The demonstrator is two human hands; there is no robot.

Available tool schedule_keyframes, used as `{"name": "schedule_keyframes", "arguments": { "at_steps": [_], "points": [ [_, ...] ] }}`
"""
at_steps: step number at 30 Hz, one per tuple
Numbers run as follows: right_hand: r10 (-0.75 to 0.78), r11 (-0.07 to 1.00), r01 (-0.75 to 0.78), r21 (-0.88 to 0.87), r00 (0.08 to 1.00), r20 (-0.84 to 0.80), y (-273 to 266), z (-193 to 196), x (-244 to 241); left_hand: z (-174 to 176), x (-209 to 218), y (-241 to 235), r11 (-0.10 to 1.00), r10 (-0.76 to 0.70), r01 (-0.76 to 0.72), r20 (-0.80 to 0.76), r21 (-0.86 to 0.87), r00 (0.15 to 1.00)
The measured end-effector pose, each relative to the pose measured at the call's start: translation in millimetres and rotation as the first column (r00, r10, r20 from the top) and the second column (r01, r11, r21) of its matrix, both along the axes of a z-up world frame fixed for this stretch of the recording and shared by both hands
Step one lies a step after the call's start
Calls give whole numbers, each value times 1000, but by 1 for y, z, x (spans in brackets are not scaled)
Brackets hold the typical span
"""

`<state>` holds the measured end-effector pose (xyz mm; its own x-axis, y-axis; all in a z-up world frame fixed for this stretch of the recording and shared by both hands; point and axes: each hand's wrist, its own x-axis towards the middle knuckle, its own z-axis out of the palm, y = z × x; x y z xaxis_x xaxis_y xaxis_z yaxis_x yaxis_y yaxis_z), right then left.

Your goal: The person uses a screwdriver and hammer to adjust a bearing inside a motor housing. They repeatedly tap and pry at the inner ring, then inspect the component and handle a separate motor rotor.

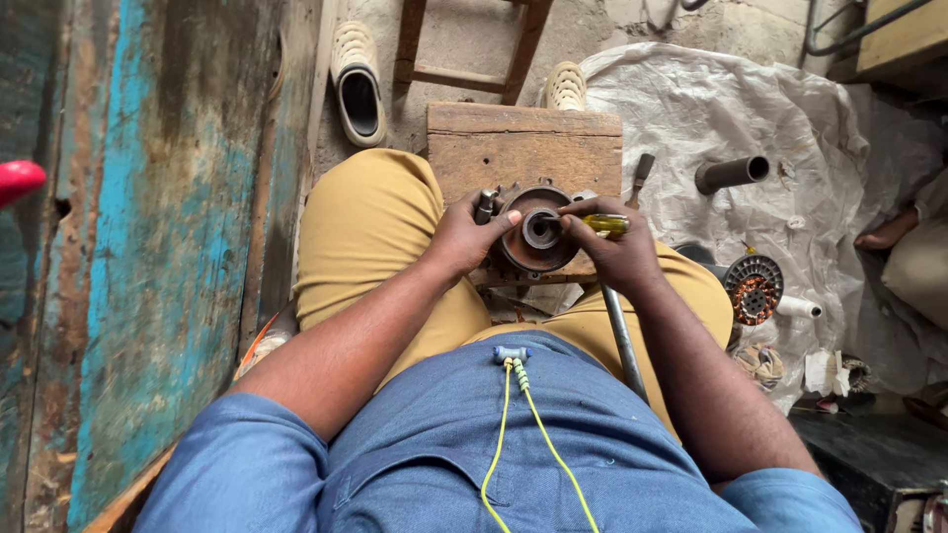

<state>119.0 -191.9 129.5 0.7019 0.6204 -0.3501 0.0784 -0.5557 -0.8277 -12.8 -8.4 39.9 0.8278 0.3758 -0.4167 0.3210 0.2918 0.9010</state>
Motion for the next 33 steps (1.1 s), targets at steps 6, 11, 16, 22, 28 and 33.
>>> {"name": "schedule_keyframes", "arguments": {
  "at_steps": [6,11,16,22,28,33],
  "points": [
    [58,996,-64,61,994,89,-3,-4,-3,-4,1,-1,999,19,-19,-3,-30,1000],
    [39,998,-42,49,998,54,-1,-2,-1,-5,3,1,998,16,-14,32,-65,999],
    [135,988,-132,74,991,-26,3,1,6,-7,2,-1,999,25,-25,3,-32,1000],
    [177,984,-179,-4,978,-110,7,7,15,-4,1,0,999,19,-19,3,-48,1000],
    [184,981,-192,-1,937,298,-5,2,-3,-7,2,0,998,14,-14,-6,-53,1000],
    [133,990,-139,-1,947,293,-3,4,-10,-9,2,1,998,25,-26,-17,-49,1000]
  ]
}}
